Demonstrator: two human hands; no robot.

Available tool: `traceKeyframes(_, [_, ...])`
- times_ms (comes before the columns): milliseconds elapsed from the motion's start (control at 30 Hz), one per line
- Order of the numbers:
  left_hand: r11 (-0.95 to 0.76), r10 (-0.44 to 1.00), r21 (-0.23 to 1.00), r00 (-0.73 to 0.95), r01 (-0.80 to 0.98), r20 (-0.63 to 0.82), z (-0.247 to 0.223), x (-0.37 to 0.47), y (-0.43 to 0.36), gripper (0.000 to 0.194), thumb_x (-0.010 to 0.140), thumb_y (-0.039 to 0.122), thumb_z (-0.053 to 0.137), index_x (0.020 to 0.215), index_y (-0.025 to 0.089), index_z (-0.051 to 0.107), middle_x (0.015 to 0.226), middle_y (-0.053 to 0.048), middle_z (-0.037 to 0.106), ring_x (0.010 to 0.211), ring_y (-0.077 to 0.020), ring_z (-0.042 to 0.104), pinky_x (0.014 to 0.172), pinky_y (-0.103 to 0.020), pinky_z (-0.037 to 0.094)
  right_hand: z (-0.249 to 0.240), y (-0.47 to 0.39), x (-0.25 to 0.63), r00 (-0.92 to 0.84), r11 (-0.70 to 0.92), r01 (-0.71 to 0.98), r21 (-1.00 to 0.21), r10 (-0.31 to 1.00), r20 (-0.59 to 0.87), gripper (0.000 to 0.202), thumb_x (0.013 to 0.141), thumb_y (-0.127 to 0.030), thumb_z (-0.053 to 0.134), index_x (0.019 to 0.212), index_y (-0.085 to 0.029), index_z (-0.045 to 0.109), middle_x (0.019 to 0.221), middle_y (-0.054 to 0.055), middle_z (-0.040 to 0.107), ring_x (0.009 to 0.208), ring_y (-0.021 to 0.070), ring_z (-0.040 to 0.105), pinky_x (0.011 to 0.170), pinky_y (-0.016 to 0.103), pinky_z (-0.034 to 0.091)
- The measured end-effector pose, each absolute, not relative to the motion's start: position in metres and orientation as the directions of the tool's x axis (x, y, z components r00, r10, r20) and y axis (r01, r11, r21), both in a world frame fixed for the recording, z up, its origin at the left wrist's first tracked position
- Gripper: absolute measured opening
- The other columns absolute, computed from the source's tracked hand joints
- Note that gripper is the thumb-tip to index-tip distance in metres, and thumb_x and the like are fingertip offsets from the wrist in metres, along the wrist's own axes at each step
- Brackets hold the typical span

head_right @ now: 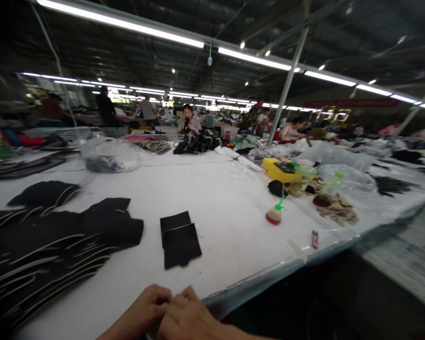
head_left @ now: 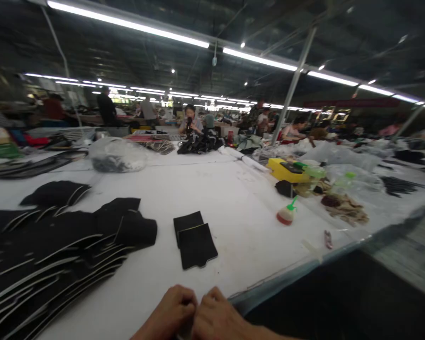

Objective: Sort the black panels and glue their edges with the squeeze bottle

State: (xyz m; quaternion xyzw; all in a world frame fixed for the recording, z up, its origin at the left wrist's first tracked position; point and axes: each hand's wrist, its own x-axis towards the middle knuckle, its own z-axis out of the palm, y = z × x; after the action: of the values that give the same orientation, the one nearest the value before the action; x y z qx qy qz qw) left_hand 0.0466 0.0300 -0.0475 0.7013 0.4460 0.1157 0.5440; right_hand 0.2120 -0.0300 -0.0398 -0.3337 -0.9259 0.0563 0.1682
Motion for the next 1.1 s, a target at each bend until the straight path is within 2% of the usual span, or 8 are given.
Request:
traceKeyframes(133, [-0.008,0.699,0.939,0.673,0.343,-0.240,-0.015,0.029,0.023,0.035,0.086,0.037,0.048,0.074,0.012,0.070,0.064,0.000,0.060,0.063,-0.0132,0.050,0.061,-0.024,0.038,-0.030,-0.029,0.222,-0.564,0.643,0.648,-0.408,0.765,0.311,0.010,0.090,-0.018,0.060,0.087,-0.018,0.051,0.102,0.007,0.060,0.095,0.0225,0.051,0.085,0.041,0.042])
traceKeyframes(200, [-0.055,0.737,0.921,0.638,0.385,-0.223,-0.002,0.014,0.020,0.040,0.092,0.041,0.042,0.092,0.013,0.071,0.080,-0.003,0.066,0.071,-0.0143,0.055,0.068,-0.024,0.041,-0.026,-0.027,0.227,-0.558,0.636,0.586,-0.503,0.766,0.319,0.007,0.093,-0.014,0.055,0.089,-0.018,0.050,0.110,0.008,0.059,0.103,0.0221,0.051,0.090,0.040,0.041])
traceKeyframes(267, [-0.077,0.736,0.893,0.629,0.444,-0.250,0.003,0.000,0.013,0.038,0.090,0.040,0.048,0.109,0.014,0.068,0.094,-0.004,0.069,0.080,-0.0157,0.058,0.074,-0.025,0.043,-0.029,-0.026,0.230,-0.556,0.617,0.541,-0.572,0.772,0.307,0.007,0.096,-0.015,0.050,0.090,-0.019,0.049,0.109,0.008,0.059,0.103,0.0216,0.052,0.090,0.039,0.042])
traceKeyframes(333, [-0.096,0.736,0.855,0.614,0.510,-0.284,0.000,-0.009,0.003,0.039,0.085,0.035,0.059,0.118,0.015,0.064,0.098,-0.004,0.069,0.081,-0.0163,0.059,0.074,-0.024,0.043,-0.035,-0.025,0.230,-0.556,0.597,0.523,-0.609,0.780,0.287,0.008,0.097,-0.017,0.047,0.090,-0.020,0.048,0.105,0.008,0.060,0.098,0.0216,0.054,0.088,0.039,0.044])
traceKeyframes(567, [-0.188,0.789,0.816,0.578,0.547,-0.207,-0.016,-0.004,-0.017,0.025,0.090,0.024,0.054,0.111,0.018,0.067,0.104,-0.003,0.070,0.095,-0.0165,0.062,0.084,-0.024,0.041,-0.042,-0.018,0.220,-0.611,0.599,0.525,-0.605,0.760,0.222,0.015,0.101,-0.024,0.039,0.089,-0.022,0.047,0.092,0.006,0.062,0.086,0.0202,0.056,0.082,0.037,0.046])
traceKeyframes(700, [-0.194,0.804,0.783,0.554,0.591,-0.218,-0.019,-0.001,-0.013,0.023,0.090,0.022,0.053,0.106,0.015,0.069,0.099,-0.004,0.071,0.092,-0.0172,0.063,0.082,-0.024,0.042,-0.041,-0.015,0.219,-0.626,0.607,0.554,-0.570,0.755,0.195,0.018,0.102,-0.027,0.036,0.088,-0.021,0.047,0.084,0.004,0.059,0.078,0.0192,0.053,0.076,0.034,0.044])
traceKeyframes(900, [-0.230,0.789,0.773,0.579,0.591,-0.208,-0.021,0.003,-0.013,0.022,0.091,0.019,0.051,0.099,0.018,0.071,0.092,-0.002,0.071,0.085,-0.0159,0.062,0.078,-0.023,0.042,-0.045,-0.017,0.222,-0.614,0.593,0.612,-0.523,0.773,0.158,0.013,0.098,-0.022,0.050,0.085,-0.019,0.047,0.078,0.003,0.057,0.073,0.0186,0.050,0.070,0.031,0.040])
traceKeyframes(1100, [-0.217,0.766,0.797,0.605,0.563,-0.219,-0.016,0.005,-0.013,0.024,0.091,0.018,0.049,0.099,0.019,0.072,0.091,-0.002,0.071,0.085,-0.0154,0.062,0.078,-0.023,0.042,-0.048,-0.018,0.223,-0.609,0.589,0.604,-0.537,0.776,0.166,0.015,0.095,-0.021,0.055,0.083,-0.019,0.047,0.076,0.003,0.058,0.072,0.0182,0.049,0.068,0.029,0.038])
